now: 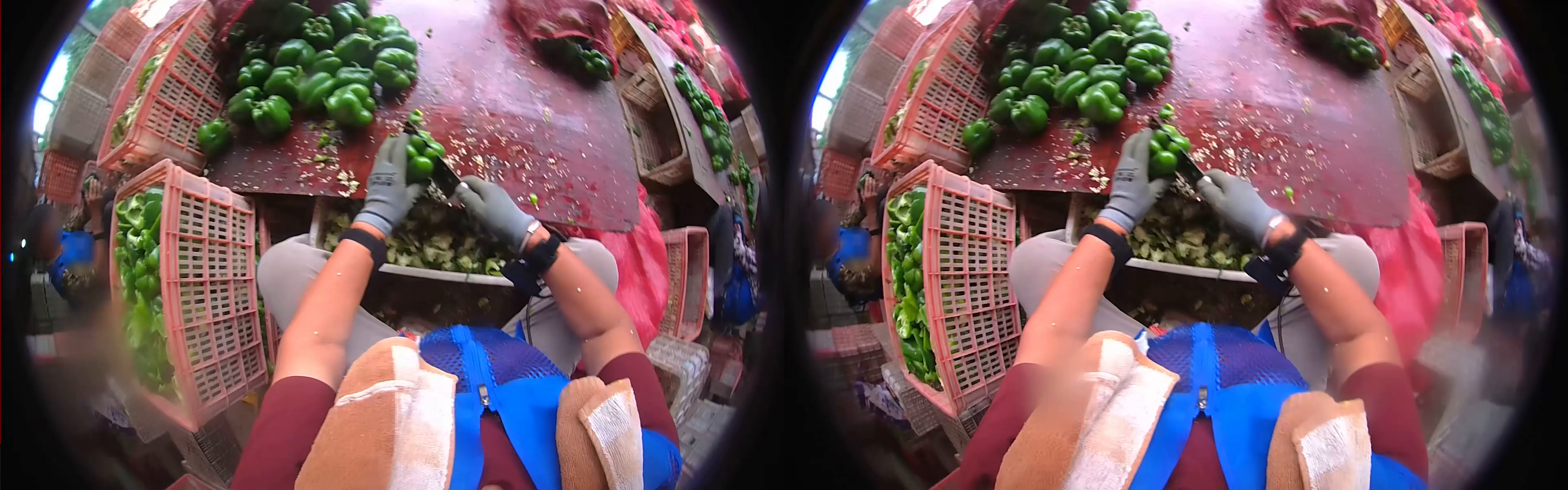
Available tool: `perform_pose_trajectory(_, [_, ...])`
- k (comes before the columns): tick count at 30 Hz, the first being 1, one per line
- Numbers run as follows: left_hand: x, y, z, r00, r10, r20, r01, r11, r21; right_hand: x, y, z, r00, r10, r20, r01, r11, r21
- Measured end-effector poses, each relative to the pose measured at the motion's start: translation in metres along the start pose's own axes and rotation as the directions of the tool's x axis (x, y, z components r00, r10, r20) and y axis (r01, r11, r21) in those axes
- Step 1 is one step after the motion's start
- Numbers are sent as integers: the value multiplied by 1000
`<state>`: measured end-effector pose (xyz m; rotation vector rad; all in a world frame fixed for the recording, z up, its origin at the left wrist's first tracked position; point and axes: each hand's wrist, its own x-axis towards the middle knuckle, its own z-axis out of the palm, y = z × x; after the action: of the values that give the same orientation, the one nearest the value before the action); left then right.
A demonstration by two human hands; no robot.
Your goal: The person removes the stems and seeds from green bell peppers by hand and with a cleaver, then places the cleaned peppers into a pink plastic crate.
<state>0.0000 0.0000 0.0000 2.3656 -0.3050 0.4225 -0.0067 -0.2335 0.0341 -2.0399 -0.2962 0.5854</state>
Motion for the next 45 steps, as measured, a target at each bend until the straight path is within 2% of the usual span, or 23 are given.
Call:
perform_pose_trajectory(3, [0, 9, 7, 998, -50, 35, 51, 999, -18, -12, 1, 6, 974, 205, 101, -226, 928, 297])
perform_pose_trajectory(5, [23, -2, 10, 998, -10, -55, 9, 1000, -22, 4, -6, 7, 972, 214, 97, -234, 840, 489])
perform_pose_trajectory(6, [32, -7, 11, 995, -21, -100, 19, 1000, -22, 10, -12, 9, 960, 261, 105, -267, 729, 630])
perform_pose_trajectory(9, [35, -8, 29, 912, -378, -157, 320, 898, -301, 31, 0, 6, 919, 328, 218, -310, 259, 915])
perform_pose_trajectory(10, [37, -10, 33, 934, -314, -172, 267, 931, -247, 33, 1, 1, 910, 329, 253, -332, 211, 919])
perform_pose_trajectory(11, [41, -17, 34, 971, -214, -104, 193, 964, -183, 34, 3, 1, 924, 350, 155, -270, 308, 912])
perform_pose_trajectory(13, [59, -16, 18, 988, 84, -132, -78, 996, 46, 25, -8, -1, 928, 369, -47, -153, 495, 856])
perform_pose_trajectory(15, [84, -17, -20, 983, 42, -177, 39, 901, 432, 25, -12, -9, 932, 314, -178, -37, 574, 818])
perform_pose_trajectory(16, [93, -24, -35, 961, -40, -272, 156, 895, 419, 26, -15, -14, 936, 270, -225, 11, 618, 786])
perform_pose_trajectory(17, [102, -33, -48, 940, -215, -264, 311, 857, 412, 25, -19, -20, 937, 223, -269, 58, 660, 749])
perform_pose_trajectory(19, [105, -82, -48, 887, -446, -121, 462, 846, 266, 26, -30, -26, 943, 129, -308, 131, 707, 695])
perform_pose_trajectory(21, [104, -99, -51, 870, -482, -107, 494, 855, 161, 29, -33, -28, 943, 14, -332, 209, 750, 628])
perform_pose_trajectory(22, [103, -99, -54, 866, -494, -78, 500, 856, 130, 25, -40, -32, 961, 12, -276, 162, 783, 601])
perform_pose_trajectory(25, [97, -88, -52, 859, -507, -64, 471, 834, -287, 26, -49, -24, 926, -169, -336, 312, 845, 434])
perform_pose_trajectory(29, [86, -31, -52, 878, -478, 10, 419, 759, -499, 25, -67, -16, 740, -487, -464, 614, 770, 170])
perform_pose_trajectory(30, [85, -29, -48, 887, -461, 27, 389, 714, -583, 31, -61, -12, 795, -466, -388, 522, 852, 46])
perform_pose_trajectory(33, [71, -7, -39, 894, -444, -54, 382, 820, -426, 60, -12, 19, 856, -383, -347, 361, 924, -130])
perform_pose_trajectory(35, [55, -22, -29, 908, -418, -26, 331, 754, -568, 62, -12, 20, 944, -220, -247, 272, 941, 202])
perform_pose_trajectory(36, [51, -20, -30, 894, -447, 32, 352, 657, -667, 60, -12, 20, 974, -141, -175, 197, 913, 358])
perform_pose_trajectory(39, [39, -11, -15, 872, -475, 116, 324, 384, -865, 59, -21, 18, 990, 129, -62, -32, 618, 786])
perform_pose_trajectory(40, [37, -9, -11, 869, -478, 128, 299, 301, -906, 55, -34, 16, 975, 204, -87, -37, 536, 843])
perform_pose_trajectory(43, [51, -8, -12, 910, -385, 153, 333, 461, -822, 59, -39, 12, 963, 235, -134, -6, 512, 859])
perform_pose_trajectory(45, [68, -5, -24, 943, -266, 200, 333, 762, -556, 68, -28, 13, 956, 190, -225, 77, 578, 813])
